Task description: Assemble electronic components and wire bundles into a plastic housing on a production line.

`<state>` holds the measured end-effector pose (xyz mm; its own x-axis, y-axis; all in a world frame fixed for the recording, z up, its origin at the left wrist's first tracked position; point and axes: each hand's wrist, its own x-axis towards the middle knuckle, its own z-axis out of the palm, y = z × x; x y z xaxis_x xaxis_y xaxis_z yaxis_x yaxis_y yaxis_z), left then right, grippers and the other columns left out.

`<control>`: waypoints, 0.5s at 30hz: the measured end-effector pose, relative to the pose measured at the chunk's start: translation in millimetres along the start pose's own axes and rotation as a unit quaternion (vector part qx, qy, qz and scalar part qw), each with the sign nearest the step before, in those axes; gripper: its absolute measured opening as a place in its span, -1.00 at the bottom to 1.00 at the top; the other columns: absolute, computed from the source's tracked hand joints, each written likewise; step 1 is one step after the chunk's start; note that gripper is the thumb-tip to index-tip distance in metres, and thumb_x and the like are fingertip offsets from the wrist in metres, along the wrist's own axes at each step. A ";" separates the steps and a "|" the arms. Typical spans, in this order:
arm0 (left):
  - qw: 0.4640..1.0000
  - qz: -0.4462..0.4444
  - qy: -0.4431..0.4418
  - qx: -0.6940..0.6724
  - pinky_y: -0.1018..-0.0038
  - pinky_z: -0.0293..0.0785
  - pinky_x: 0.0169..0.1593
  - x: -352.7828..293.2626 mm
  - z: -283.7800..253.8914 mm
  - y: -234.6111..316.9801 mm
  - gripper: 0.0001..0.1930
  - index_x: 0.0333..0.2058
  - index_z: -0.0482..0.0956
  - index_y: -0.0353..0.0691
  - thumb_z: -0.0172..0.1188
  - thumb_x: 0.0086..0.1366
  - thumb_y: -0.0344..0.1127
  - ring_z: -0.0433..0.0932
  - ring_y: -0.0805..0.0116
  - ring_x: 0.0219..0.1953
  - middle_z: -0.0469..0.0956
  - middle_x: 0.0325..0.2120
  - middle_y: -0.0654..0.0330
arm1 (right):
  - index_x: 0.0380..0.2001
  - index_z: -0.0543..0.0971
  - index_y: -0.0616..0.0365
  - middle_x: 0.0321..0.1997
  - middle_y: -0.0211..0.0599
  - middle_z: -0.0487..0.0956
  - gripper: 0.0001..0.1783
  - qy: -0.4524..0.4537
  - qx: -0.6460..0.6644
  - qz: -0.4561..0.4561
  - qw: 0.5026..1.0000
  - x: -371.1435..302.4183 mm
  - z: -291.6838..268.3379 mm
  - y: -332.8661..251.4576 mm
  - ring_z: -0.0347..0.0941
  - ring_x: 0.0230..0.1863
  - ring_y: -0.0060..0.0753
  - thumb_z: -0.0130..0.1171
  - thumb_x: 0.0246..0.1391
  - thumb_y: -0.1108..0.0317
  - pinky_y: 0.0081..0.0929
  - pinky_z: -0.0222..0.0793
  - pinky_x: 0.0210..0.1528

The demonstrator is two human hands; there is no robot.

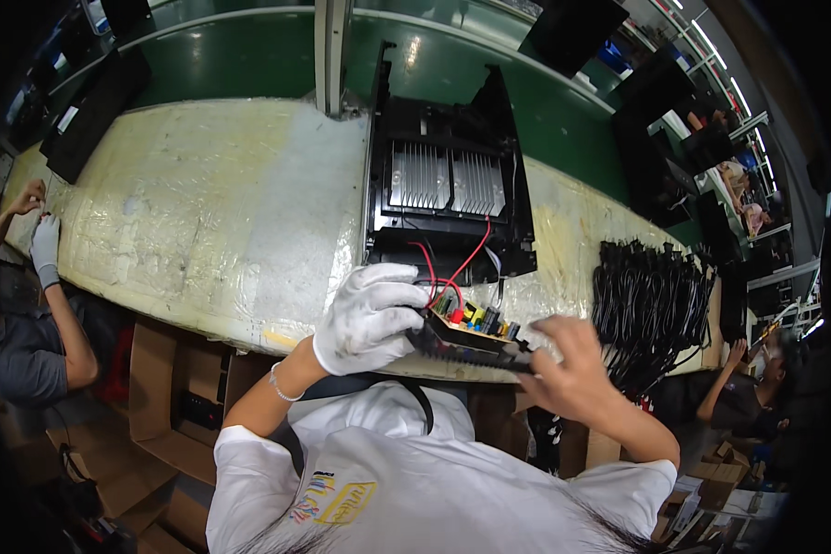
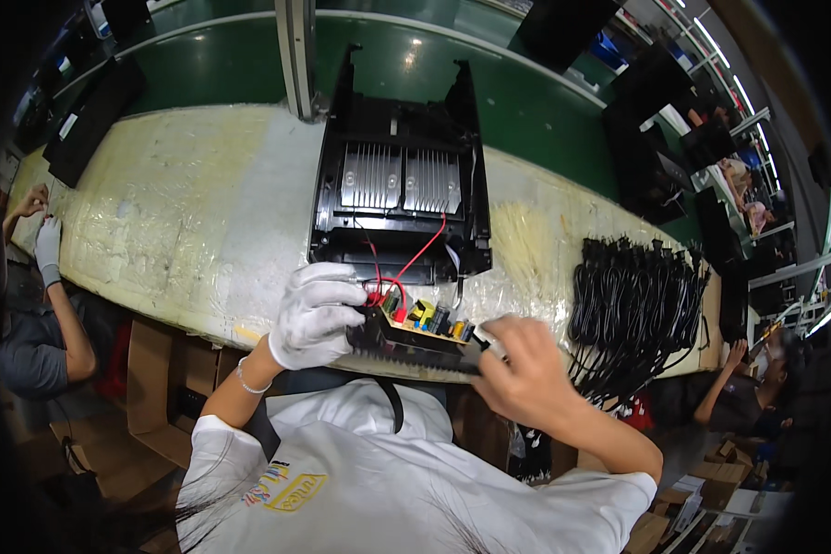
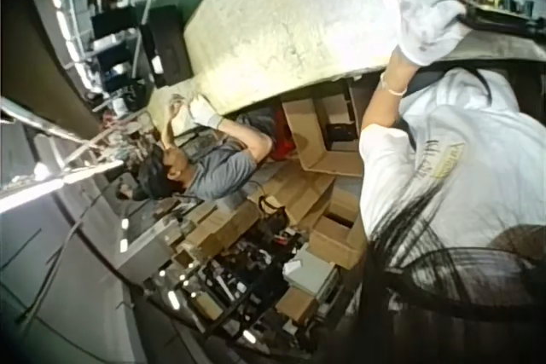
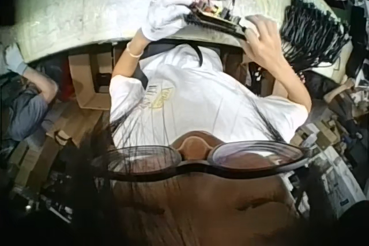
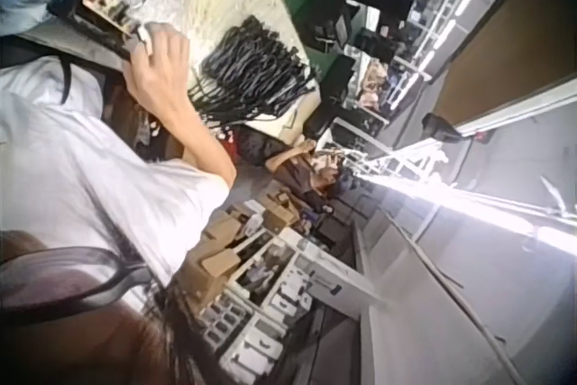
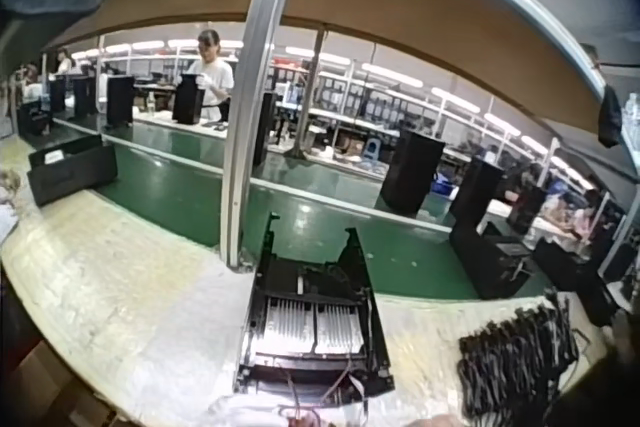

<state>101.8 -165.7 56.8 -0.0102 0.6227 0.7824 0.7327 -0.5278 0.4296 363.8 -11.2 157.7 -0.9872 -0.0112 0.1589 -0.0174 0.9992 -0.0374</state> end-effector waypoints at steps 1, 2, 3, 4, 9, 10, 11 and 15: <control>0.999 0.006 0.043 0.031 0.19 0.44 -0.01 8.4 -5.8 5.4 -0.62 -0.37 0.54 -0.13 0.46 -0.25 -0.38 0.49 0.07 0.01 0.53 -0.16 0.20 | -0.60 0.41 0.22 -0.05 0.06 0.44 -0.59 0.027 0.008 0.011 1.000 10.0 -18.4 5.3 0.39 -0.01 0.07 0.48 -0.32 0.27 -0.08 0.31 -0.02; 0.995 -0.028 0.072 0.064 0.18 0.44 -0.03 29.6 -14.5 16.4 -0.65 -0.43 0.51 -0.17 0.51 -0.19 -0.31 0.47 0.10 -0.01 0.52 -0.20 0.18 | -0.60 0.42 0.23 0.00 0.08 0.42 -0.61 0.053 0.014 0.028 0.998 23.8 -38.2 14.2 0.37 0.06 0.10 0.47 -0.30 0.29 -0.05 0.30 0.04; 0.988 -0.041 0.106 0.102 0.20 0.43 -0.03 44.6 -25.2 13.8 -0.65 -0.45 0.51 -0.20 0.52 -0.15 -0.28 0.46 0.11 -0.02 0.52 -0.21 0.15 | -0.58 0.43 0.23 0.10 0.12 0.37 -0.62 0.087 0.023 0.026 0.996 41.0 -51.2 25.7 0.31 0.15 0.11 0.45 -0.23 0.26 -0.05 0.26 0.11; 0.980 -0.049 0.141 0.132 0.22 0.42 -0.02 63.6 -33.8 5.0 -0.64 -0.46 0.50 -0.23 0.52 -0.11 -0.24 0.45 0.13 -0.03 0.51 -0.22 0.13 | -0.56 0.43 0.24 0.19 0.16 0.32 -0.62 0.119 0.025 0.031 0.992 59.1 -64.8 38.7 0.25 0.24 0.12 0.42 -0.15 0.23 -0.05 0.22 0.18; 0.913 -0.366 0.114 0.137 0.28 0.44 0.08 121.4 -64.3 -75.2 -0.35 -0.07 0.48 -0.40 0.41 0.07 0.05 0.41 0.06 0.09 0.44 0.00 -0.12 | -0.40 0.50 0.30 0.39 0.23 0.14 -0.51 0.109 0.147 0.071 0.981 173.7 -36.2 135.2 0.03 0.41 0.17 0.04 0.27 0.00 -0.16 -0.07 0.39; 0.901 -0.402 0.141 0.081 0.26 0.42 0.14 122.1 -60.4 -79.4 -0.24 0.04 0.44 -0.44 0.40 0.07 0.10 0.38 0.02 0.15 0.41 0.06 -0.18 | -0.36 0.53 0.30 0.37 0.25 0.17 -0.49 0.076 0.169 0.113 0.976 187.2 -24.6 146.1 0.02 0.41 0.20 -0.01 0.30 -0.02 -0.17 -0.10 0.41; 0.927 -0.358 0.093 0.065 0.26 0.31 0.25 120.9 -56.1 -71.6 -0.10 0.14 0.34 -0.48 0.42 0.02 0.12 0.31 -0.09 0.23 0.34 0.13 -0.25 | -0.33 0.54 0.30 0.34 0.26 0.21 -0.48 0.051 0.168 0.126 0.976 191.7 -15.7 155.1 0.04 0.40 0.22 -0.02 0.29 -0.04 -0.14 -0.06 0.39; 0.931 -0.273 -0.116 0.211 0.20 0.26 0.30 99.4 -41.6 -43.7 -0.13 0.24 0.31 -0.28 0.42 0.04 0.07 0.20 -0.18 0.31 0.13 0.27 -0.35 | -0.25 0.55 0.27 0.26 0.23 0.31 -0.52 0.155 0.033 0.182 0.970 185.8 39.3 198.6 0.18 0.30 0.34 0.12 0.20 -0.04 -0.01 0.15 0.27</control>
<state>40.5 -104.8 134.5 -0.3475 0.8659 0.3597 0.8645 0.1473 0.4805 170.6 183.6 141.0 -0.8348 0.3641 0.4129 0.3027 0.9301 -0.2080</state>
